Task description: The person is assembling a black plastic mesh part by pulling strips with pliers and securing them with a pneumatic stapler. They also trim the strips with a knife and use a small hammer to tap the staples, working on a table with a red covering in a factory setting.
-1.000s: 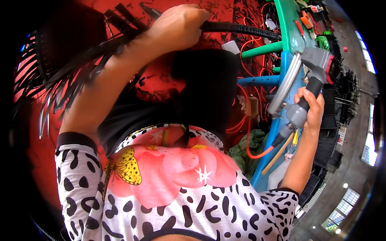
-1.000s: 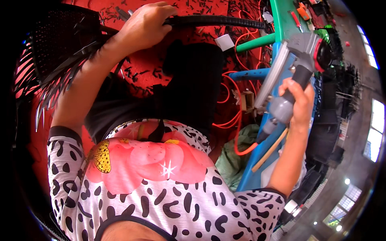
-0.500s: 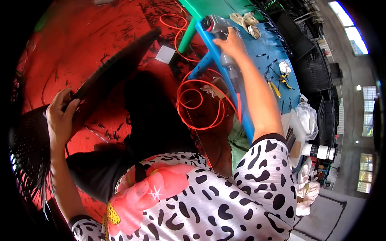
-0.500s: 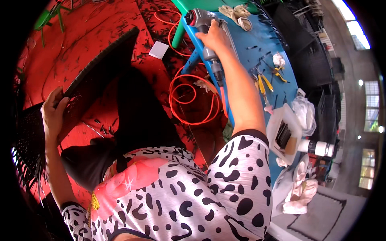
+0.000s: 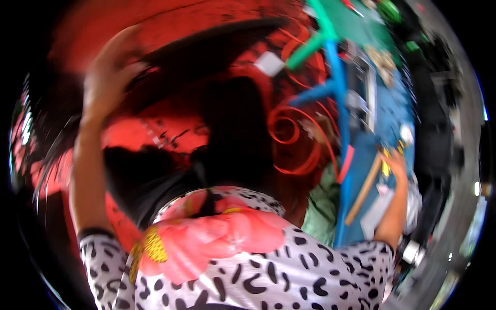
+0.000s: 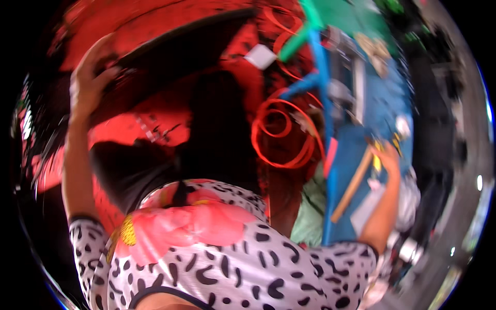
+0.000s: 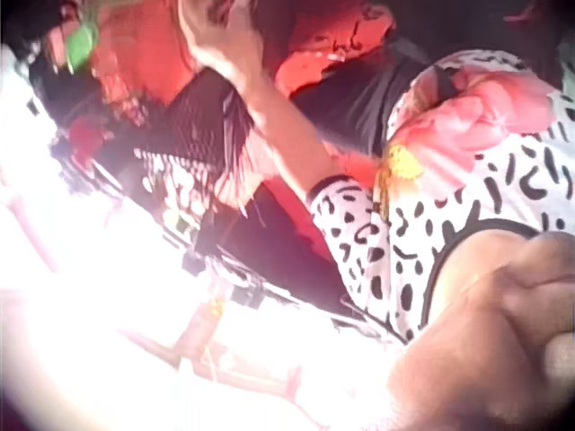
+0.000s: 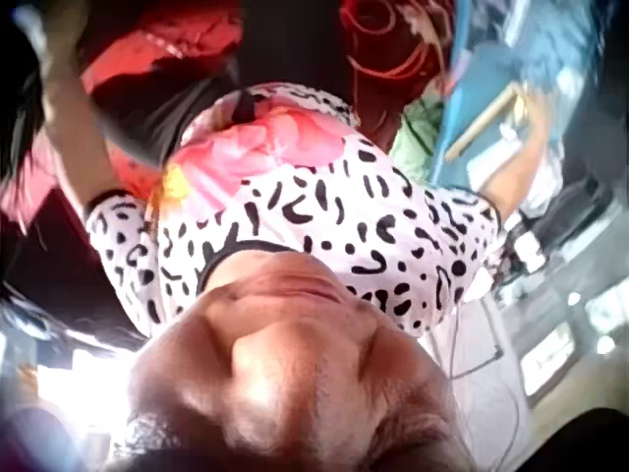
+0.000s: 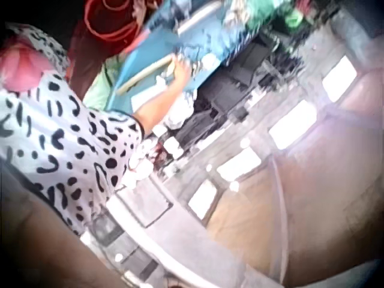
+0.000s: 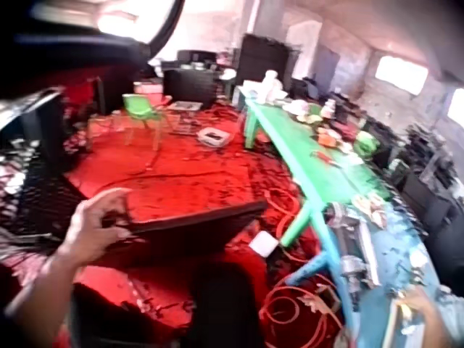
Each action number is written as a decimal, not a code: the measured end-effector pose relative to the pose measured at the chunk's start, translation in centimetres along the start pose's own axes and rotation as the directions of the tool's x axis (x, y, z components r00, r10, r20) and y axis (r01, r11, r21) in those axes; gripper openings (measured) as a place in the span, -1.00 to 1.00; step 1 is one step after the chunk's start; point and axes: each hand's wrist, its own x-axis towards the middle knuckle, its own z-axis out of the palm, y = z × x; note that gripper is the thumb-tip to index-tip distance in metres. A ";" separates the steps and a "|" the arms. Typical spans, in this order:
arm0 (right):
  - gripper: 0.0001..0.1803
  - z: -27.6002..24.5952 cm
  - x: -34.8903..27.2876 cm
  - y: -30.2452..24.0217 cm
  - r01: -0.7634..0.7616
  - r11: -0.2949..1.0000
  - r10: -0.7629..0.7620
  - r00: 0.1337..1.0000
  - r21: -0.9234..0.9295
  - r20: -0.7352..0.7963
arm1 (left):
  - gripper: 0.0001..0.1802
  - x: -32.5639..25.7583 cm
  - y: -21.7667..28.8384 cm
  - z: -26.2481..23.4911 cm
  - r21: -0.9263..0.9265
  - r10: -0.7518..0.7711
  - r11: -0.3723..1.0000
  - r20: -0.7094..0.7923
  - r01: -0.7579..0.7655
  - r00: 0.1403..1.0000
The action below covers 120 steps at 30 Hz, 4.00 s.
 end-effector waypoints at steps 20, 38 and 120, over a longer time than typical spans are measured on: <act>-0.53 -0.3 -1.6 -49.5 0.872 0.169 -0.924 -0.022 -0.459 -0.383 | -0.96 0.2 0.4 0.6 -0.080 0.306 0.945 -0.127 -0.317 0.944; -0.60 0.2 -0.3 -50.6 0.894 0.104 -0.951 -0.039 -0.436 -0.307 | -0.84 0.8 0.1 -0.4 -0.398 0.524 0.790 0.046 -0.466 0.850; -0.89 6.9 -5.5 -53.1 0.784 -0.148 -0.596 0.416 0.603 -0.687 | -0.79 -2.6 1.2 4.2 0.289 0.306 0.916 -0.059 -0.277 0.950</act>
